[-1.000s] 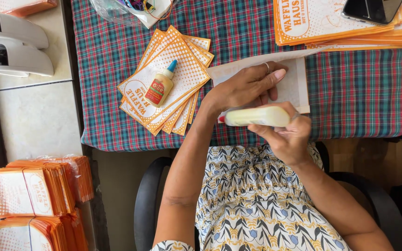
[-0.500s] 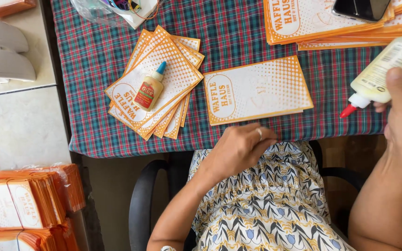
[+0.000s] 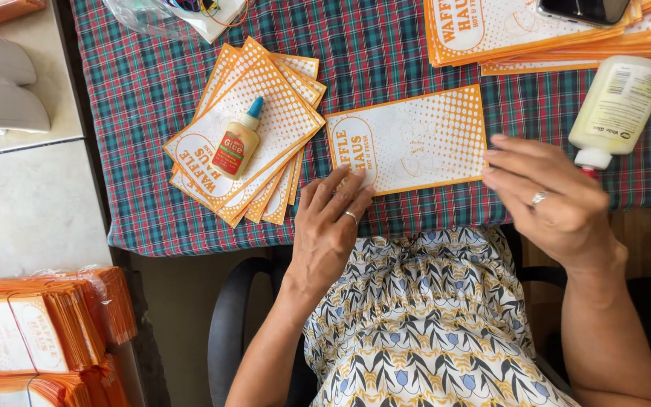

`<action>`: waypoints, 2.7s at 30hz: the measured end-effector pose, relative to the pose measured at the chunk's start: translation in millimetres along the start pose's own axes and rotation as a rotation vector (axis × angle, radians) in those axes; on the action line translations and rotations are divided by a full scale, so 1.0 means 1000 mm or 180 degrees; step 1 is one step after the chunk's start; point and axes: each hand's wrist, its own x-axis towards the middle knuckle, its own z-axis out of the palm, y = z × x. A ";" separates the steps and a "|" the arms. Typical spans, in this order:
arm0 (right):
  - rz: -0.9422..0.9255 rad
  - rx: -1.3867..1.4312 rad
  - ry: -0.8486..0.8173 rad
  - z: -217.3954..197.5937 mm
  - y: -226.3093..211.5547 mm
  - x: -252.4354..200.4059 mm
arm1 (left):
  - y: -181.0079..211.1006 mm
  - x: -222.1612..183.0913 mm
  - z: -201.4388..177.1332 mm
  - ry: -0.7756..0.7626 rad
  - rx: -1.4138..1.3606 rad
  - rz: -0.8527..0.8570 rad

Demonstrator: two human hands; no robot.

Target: The person applies glue to paper envelopes and folds them. By hand, the person takes individual paper envelopes from a stack, applies a line of white glue using a squeeze bottle, and folds the paper to create an envelope, repeating this process for several items.

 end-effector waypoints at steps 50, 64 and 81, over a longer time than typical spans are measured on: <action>0.0266 -0.0120 -0.0884 0.002 0.020 0.018 | -0.007 -0.005 -0.006 -0.0023 0.0320 -0.0019; 0.0530 -0.1141 -0.1956 0.000 0.056 0.021 | 0.041 0.061 0.039 0.0618 0.0234 -0.0384; 0.0417 -0.1298 -0.1935 -0.004 0.061 0.020 | -0.011 0.053 0.066 0.0555 0.0874 -0.1381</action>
